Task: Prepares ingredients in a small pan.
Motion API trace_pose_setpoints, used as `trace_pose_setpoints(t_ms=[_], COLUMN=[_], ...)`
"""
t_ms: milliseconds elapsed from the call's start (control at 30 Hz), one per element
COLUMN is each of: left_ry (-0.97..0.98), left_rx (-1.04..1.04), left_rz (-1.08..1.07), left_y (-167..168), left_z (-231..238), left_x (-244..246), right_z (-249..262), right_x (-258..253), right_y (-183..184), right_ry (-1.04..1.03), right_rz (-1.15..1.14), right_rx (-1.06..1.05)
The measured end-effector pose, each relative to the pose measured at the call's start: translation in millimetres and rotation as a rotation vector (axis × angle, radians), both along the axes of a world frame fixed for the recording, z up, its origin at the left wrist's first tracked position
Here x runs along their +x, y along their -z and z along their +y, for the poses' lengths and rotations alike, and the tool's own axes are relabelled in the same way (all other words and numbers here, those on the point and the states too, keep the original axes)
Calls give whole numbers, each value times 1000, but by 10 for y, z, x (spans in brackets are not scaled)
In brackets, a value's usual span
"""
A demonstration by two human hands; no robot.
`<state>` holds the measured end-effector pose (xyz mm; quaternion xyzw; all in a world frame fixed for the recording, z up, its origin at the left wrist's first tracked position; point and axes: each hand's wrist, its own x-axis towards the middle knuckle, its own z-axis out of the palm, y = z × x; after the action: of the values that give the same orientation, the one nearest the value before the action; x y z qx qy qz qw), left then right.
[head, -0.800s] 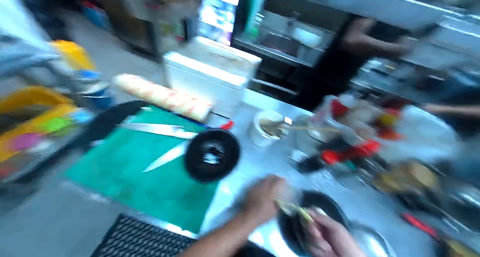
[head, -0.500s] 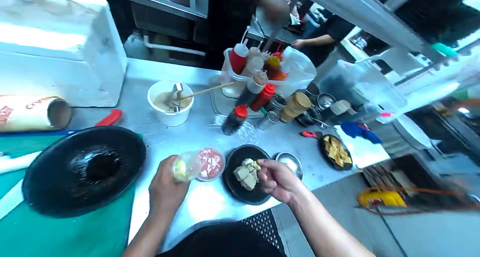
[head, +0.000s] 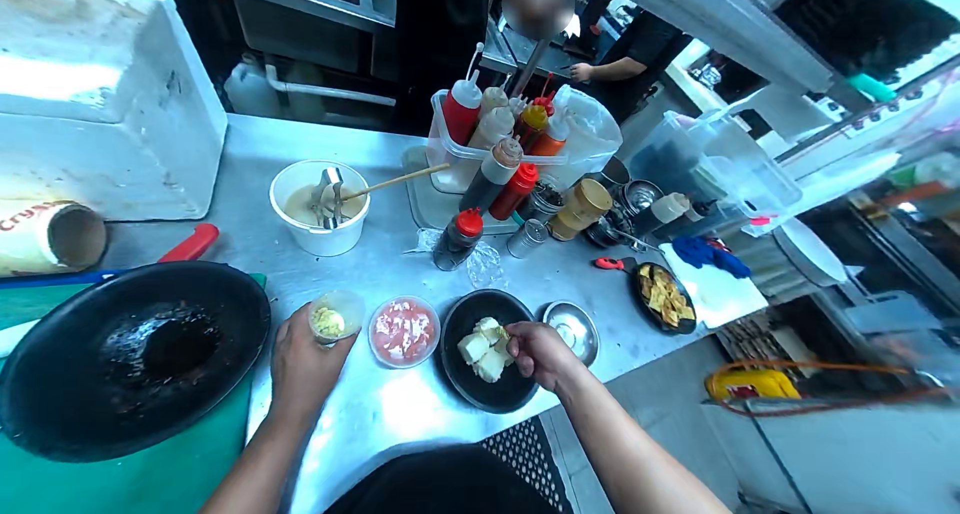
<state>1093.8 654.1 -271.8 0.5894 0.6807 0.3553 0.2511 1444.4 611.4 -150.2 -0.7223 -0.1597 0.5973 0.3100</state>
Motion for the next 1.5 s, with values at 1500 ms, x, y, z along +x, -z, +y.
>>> trace_pose_setpoints(t_ms=[1500], left_ry=[537], left_rx=[413], left_rz=[252], left_y=[-330], left_z=[-487], left_x=[399], right_z=[-134], right_x=[123], right_y=[523], right_ry=[-679], right_rz=[-1169], right_rx=[762])
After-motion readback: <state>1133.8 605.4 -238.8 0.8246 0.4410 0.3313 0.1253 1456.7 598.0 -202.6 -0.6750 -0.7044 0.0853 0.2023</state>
